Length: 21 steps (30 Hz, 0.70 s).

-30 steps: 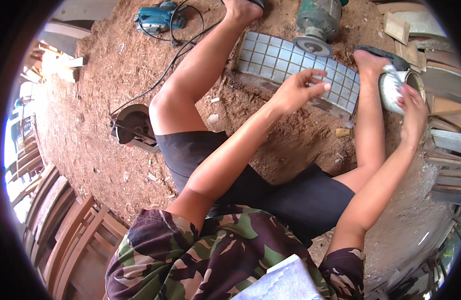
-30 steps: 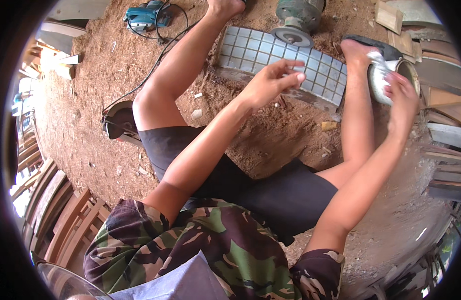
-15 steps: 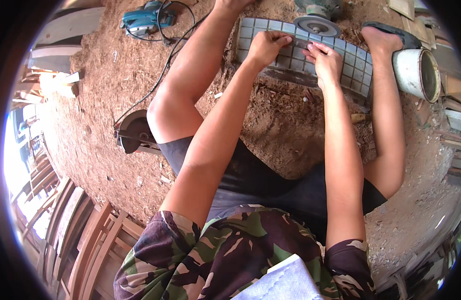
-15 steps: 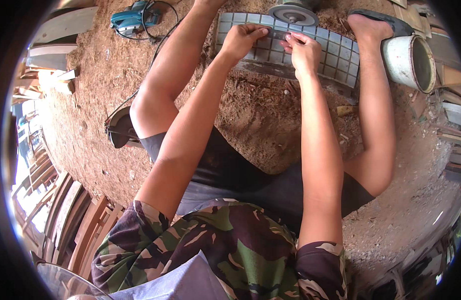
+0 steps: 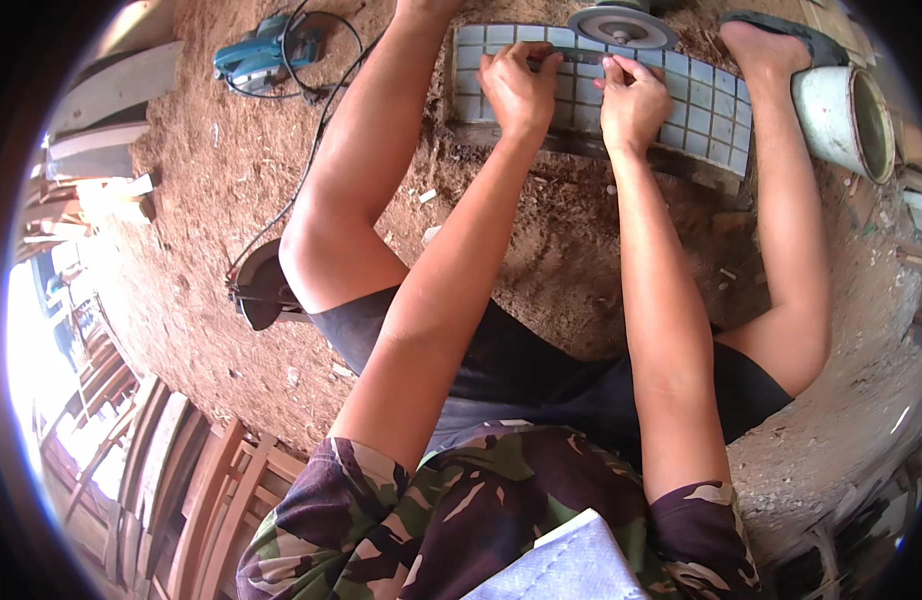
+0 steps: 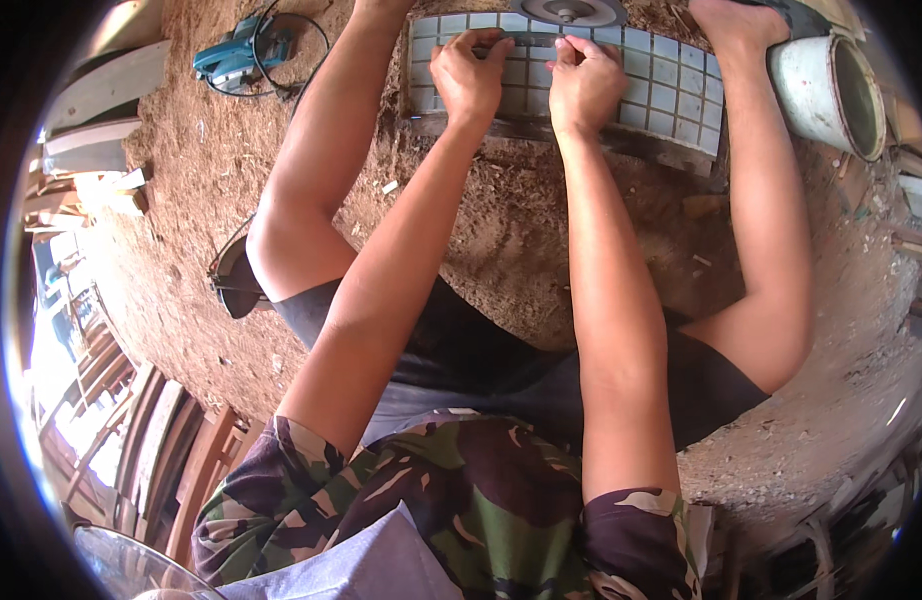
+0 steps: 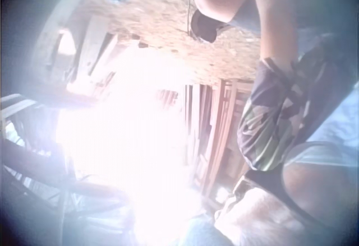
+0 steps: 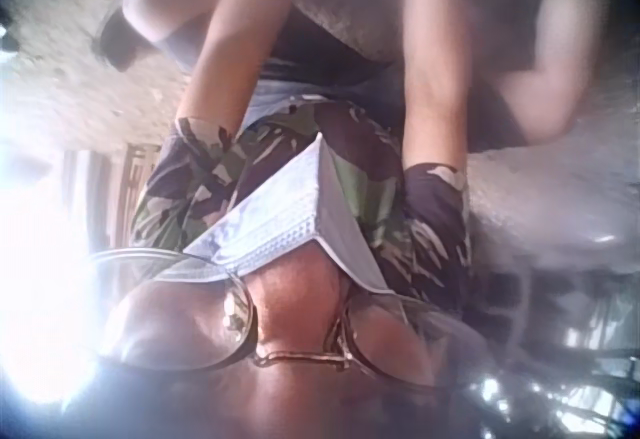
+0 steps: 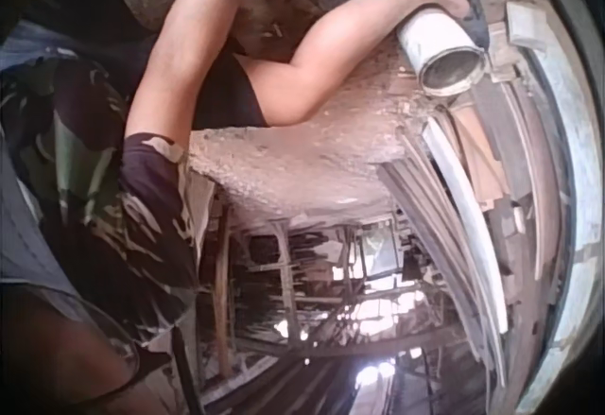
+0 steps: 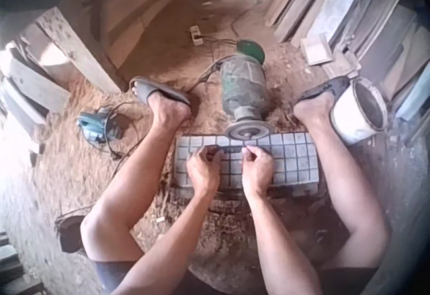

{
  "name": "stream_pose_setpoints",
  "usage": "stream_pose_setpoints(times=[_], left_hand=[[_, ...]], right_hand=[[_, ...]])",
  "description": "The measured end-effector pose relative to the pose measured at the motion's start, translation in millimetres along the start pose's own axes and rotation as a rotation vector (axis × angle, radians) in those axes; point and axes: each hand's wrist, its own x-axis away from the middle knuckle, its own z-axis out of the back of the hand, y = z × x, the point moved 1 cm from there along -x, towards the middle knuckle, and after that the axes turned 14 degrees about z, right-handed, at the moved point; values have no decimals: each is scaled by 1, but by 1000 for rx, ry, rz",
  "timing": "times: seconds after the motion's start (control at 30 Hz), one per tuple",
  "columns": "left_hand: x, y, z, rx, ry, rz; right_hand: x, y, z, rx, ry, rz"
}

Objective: The person uses a bench grinder to sharpen a small metal component, turning it over several times to sharpen different edges and holding it up to check the progress.

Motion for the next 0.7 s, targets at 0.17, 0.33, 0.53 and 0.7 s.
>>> stream_pose_setpoints(times=[0.17,0.33,0.53,0.7], left_hand=[[-2,3,-2,-2,14,-7],[-4,0,1,-26,-20,54],[-3,2,1,-55,26,-19],[-2,1,0,-109,77,-10]], right_hand=[[-3,0,0,103,-21,60],[-1,-2,-2,100,16,26],[-2,8,-3,191,38,101],[-2,1,-5,120,18,61]])
